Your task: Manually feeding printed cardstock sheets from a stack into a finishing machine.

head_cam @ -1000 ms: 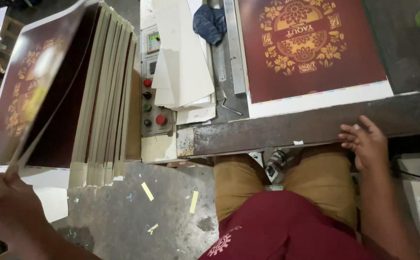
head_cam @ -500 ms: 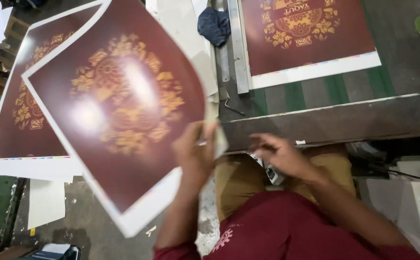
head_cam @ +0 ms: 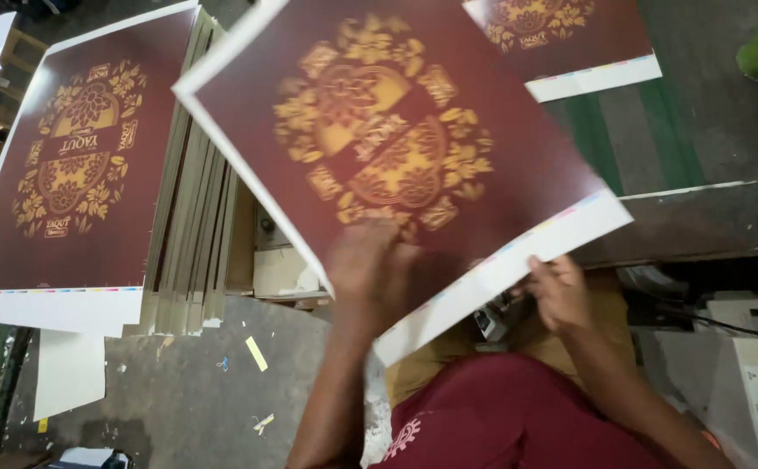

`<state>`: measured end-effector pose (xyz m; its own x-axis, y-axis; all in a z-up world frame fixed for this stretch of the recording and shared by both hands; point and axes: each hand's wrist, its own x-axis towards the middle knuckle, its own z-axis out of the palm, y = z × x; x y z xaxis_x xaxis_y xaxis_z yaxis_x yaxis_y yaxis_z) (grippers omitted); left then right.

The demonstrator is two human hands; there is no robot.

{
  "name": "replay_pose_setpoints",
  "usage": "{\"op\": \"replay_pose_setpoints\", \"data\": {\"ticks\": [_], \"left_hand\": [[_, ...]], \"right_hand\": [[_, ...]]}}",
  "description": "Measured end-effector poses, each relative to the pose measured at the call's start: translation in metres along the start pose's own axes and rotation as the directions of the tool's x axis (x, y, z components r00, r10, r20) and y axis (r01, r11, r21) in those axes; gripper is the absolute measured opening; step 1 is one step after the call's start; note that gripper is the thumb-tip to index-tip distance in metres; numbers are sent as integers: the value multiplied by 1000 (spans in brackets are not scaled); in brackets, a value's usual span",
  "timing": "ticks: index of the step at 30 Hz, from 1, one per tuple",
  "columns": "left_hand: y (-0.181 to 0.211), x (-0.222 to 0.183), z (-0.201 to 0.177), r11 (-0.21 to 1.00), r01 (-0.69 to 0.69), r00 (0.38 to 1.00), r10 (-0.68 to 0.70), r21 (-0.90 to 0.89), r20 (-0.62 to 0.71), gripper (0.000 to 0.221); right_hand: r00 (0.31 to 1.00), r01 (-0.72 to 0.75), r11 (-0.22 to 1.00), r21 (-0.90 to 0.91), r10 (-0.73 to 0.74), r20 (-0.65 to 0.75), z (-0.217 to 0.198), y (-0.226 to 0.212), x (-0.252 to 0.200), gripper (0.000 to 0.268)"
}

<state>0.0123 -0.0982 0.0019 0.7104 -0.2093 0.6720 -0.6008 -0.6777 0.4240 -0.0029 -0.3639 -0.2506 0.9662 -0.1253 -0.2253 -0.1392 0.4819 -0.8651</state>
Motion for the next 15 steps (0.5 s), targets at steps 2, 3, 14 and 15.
{"op": "replay_pose_setpoints", "data": {"ticks": [2,3,14,15], "left_hand": [[-43,-20,-30,967,36,996,-15,253,-83,34],[-65,-30,-45,869,89,986,-7,487,-168,40],[-193,-135,-193,167,429,889,-255,888,-381,72],[-197,-140,-196,261,450,873,-330,854,-359,70]], "right_hand": [[998,50,998,45,-49,-31,-26,-8,-2,17],[993,101,991,87,-96,-62,-38,-11,-3,17],[900,201,971,-127,-234,-368,-182,-23,-30,23],[878,185,967,-173,-242,-414,-181,-31,-37,27]]}}
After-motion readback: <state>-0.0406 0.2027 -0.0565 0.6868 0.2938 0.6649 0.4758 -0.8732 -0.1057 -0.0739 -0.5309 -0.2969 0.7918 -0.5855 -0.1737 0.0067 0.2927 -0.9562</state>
